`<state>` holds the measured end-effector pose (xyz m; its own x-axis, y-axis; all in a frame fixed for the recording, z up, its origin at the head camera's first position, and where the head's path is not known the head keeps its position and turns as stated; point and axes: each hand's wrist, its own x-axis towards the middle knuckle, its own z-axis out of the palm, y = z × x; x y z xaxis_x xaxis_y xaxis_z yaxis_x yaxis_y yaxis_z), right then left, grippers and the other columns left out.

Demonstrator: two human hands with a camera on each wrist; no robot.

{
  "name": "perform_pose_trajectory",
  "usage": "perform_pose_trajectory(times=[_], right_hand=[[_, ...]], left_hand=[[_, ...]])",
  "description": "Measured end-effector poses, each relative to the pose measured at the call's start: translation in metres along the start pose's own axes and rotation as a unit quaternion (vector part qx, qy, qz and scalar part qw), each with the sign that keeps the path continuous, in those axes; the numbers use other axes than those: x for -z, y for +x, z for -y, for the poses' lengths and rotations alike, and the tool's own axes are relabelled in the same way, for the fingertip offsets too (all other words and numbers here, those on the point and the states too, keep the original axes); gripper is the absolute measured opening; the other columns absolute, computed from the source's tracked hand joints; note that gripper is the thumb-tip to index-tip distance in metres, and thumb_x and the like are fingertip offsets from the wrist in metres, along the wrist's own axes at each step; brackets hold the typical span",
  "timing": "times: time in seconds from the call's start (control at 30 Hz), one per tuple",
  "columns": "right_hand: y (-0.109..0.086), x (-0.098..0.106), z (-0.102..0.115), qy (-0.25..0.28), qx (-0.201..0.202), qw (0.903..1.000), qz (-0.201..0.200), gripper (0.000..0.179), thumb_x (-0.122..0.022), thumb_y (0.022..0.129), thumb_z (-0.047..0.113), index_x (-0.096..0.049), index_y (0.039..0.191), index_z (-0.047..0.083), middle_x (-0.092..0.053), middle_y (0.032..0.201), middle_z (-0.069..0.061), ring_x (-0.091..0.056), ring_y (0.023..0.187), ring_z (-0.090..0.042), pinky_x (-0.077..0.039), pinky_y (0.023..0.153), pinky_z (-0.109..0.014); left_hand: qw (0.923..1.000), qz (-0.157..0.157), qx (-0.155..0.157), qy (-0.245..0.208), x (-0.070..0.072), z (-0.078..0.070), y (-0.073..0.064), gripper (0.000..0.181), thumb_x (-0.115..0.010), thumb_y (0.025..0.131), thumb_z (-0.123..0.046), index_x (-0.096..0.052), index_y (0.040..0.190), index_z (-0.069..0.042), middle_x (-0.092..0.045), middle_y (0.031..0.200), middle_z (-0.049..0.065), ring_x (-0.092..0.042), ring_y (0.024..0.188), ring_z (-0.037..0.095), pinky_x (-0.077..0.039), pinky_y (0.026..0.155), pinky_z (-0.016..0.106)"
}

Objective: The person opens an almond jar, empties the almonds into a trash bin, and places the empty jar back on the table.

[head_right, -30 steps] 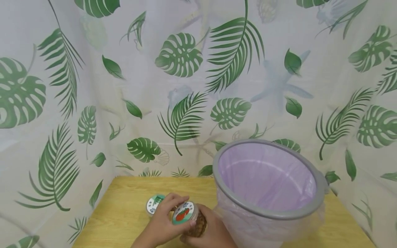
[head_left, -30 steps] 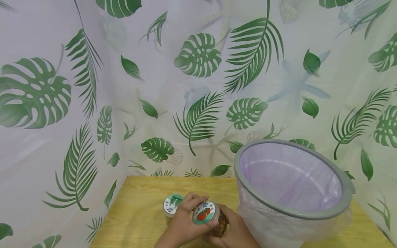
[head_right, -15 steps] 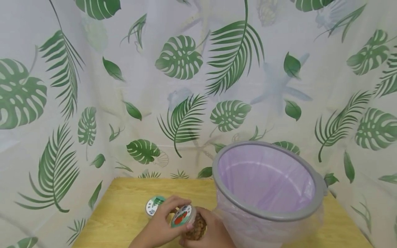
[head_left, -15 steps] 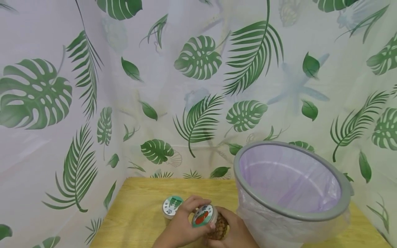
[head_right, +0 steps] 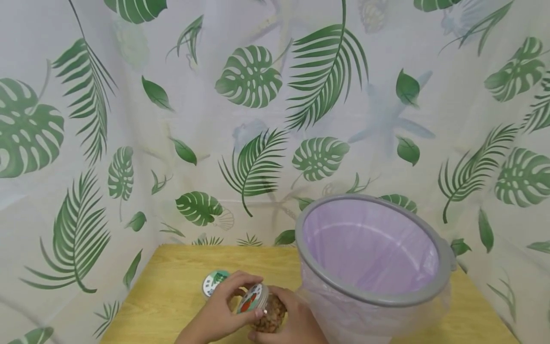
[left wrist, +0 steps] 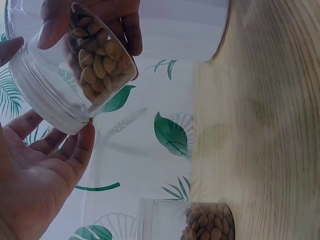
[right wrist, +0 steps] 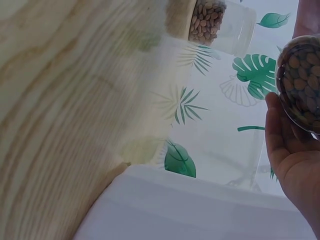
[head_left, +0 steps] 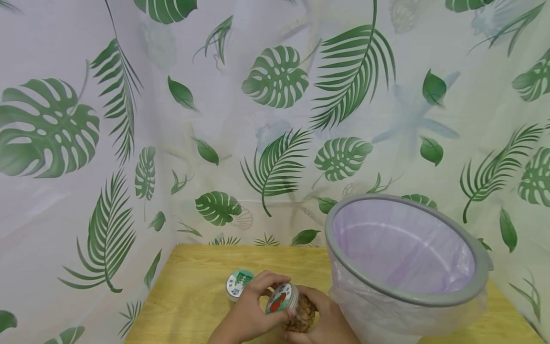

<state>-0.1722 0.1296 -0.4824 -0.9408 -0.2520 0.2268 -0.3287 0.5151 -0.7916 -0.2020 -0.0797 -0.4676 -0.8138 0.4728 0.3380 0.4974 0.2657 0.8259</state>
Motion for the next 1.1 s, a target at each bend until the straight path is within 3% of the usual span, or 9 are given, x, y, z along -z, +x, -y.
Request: perform_pose_trajectory(times=[0.33,0.6,1.1], right_hand=[[-0.003,0.001,0.005,0.028,0.008,0.9994,-0.021,0.073,-0.087,0.067,0.052,-0.053,0.131,0.04,-0.061,0.119,0.017,-0.064,0.098,-0.004,-0.055,0.079,-0.022],[-0.005,0.002,0.011,0.024,-0.009,0.9994,-0.025,0.074,-0.086,0.066,0.055,-0.053,0.131,0.041,-0.061,0.118,0.017,-0.064,0.096,-0.002,-0.054,0.079,-0.022],[-0.009,0.004,0.016,0.053,-0.005,0.9983,-0.026,0.073,-0.087,0.068,0.051,-0.053,0.131,0.04,-0.061,0.12,0.013,-0.065,0.097,-0.004,-0.056,0.077,-0.021]], left_hand=[[0.9995,0.001,0.017,-0.026,0.006,-0.012,0.001,0.044,-0.073,0.088,-0.038,-0.059,0.129,-0.031,-0.061,0.119,-0.007,-0.056,0.104,0.013,-0.054,0.082,0.03],[0.9993,-0.001,0.016,-0.033,0.007,-0.017,0.0,0.045,-0.073,0.088,-0.036,-0.058,0.13,-0.031,-0.061,0.12,-0.007,-0.056,0.106,0.013,-0.054,0.084,0.031],[0.9993,-0.025,0.025,-0.009,0.004,-0.022,0.002,0.039,-0.075,0.086,-0.035,-0.059,0.122,-0.034,-0.061,0.116,-0.01,-0.058,0.101,0.011,-0.052,0.08,0.029]])
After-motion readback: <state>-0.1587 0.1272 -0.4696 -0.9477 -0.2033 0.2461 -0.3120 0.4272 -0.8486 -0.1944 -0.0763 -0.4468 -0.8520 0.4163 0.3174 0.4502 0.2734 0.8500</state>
